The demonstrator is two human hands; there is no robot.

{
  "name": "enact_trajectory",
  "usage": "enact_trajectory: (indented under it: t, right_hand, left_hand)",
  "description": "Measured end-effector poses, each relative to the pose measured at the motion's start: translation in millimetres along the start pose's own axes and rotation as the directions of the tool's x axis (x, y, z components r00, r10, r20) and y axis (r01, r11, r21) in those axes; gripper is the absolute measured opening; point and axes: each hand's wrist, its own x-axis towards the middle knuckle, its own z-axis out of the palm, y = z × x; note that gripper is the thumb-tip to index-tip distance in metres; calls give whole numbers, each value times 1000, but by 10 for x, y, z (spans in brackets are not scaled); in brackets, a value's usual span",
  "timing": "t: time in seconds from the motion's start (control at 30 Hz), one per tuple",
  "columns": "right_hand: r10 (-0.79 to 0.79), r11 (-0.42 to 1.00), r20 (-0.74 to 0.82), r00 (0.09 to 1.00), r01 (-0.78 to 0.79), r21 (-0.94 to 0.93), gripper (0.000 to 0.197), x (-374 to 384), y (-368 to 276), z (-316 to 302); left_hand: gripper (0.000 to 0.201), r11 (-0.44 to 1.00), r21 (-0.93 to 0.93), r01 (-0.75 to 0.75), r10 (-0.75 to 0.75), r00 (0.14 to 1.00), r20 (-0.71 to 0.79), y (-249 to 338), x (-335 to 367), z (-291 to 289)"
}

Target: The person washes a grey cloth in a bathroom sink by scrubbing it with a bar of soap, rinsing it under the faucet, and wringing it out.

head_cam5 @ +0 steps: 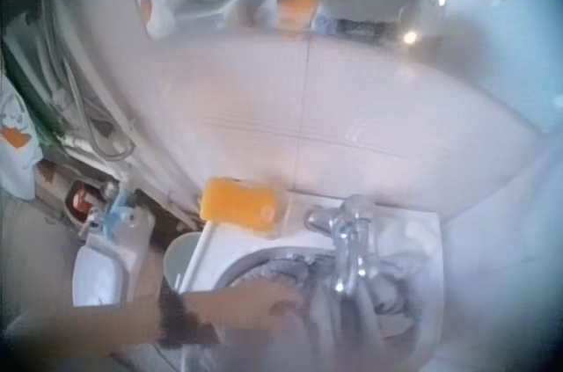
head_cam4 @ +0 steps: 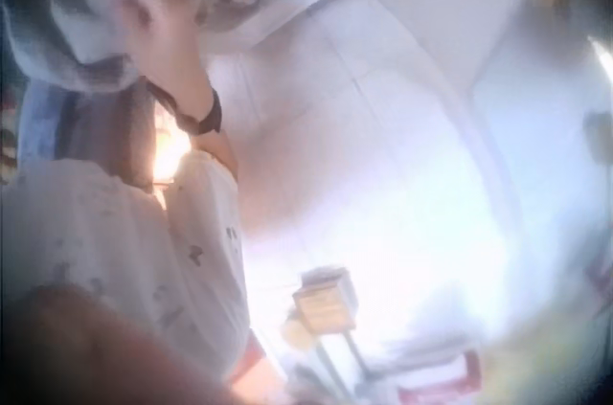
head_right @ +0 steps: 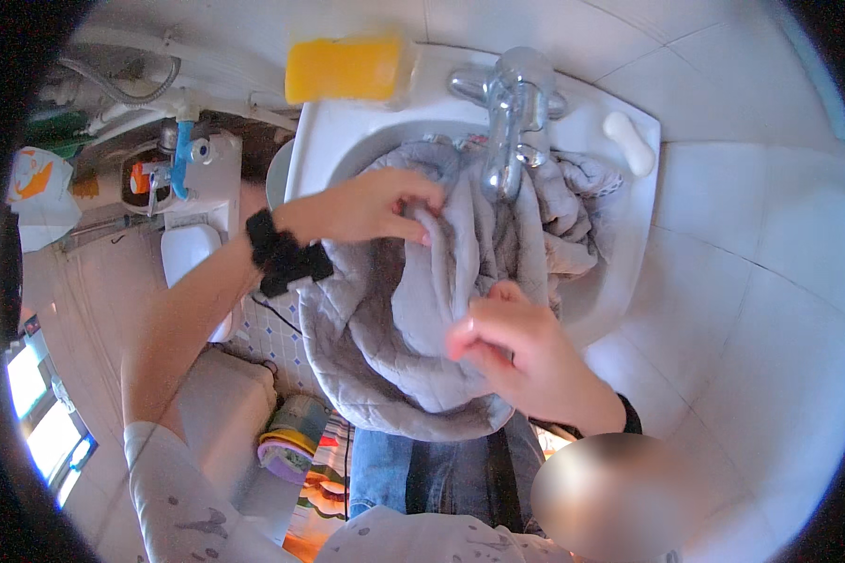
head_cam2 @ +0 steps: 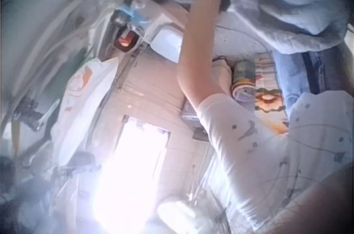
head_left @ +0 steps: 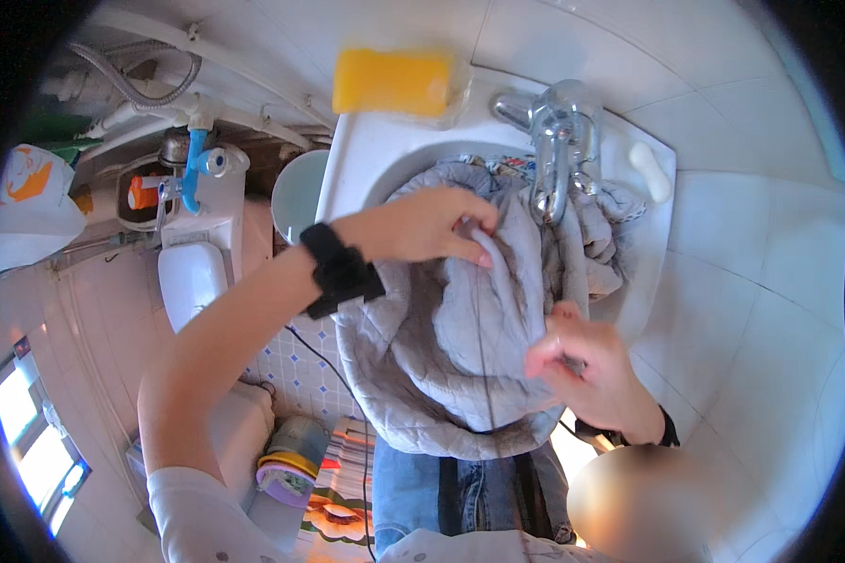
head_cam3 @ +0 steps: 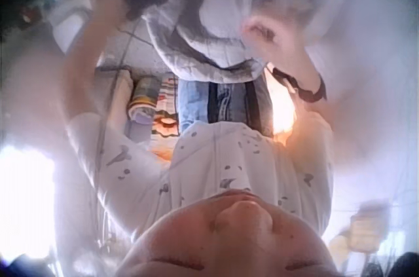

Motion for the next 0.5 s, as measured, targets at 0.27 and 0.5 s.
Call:
enact_trajectory:
  t: [0.27,0.5]
  right_hand:
    - [-178,984,-94,980,177,-16,17,-517,-383,-210]
    - [225,945,-459,860,-307,-113,9,-1108,175,-398]
  left_hand:
    - [22,994,59,94,-75,962,-264,1390,-594,-208]
    - [26,998,13,-65,66,959,-275,1620,-65,268]
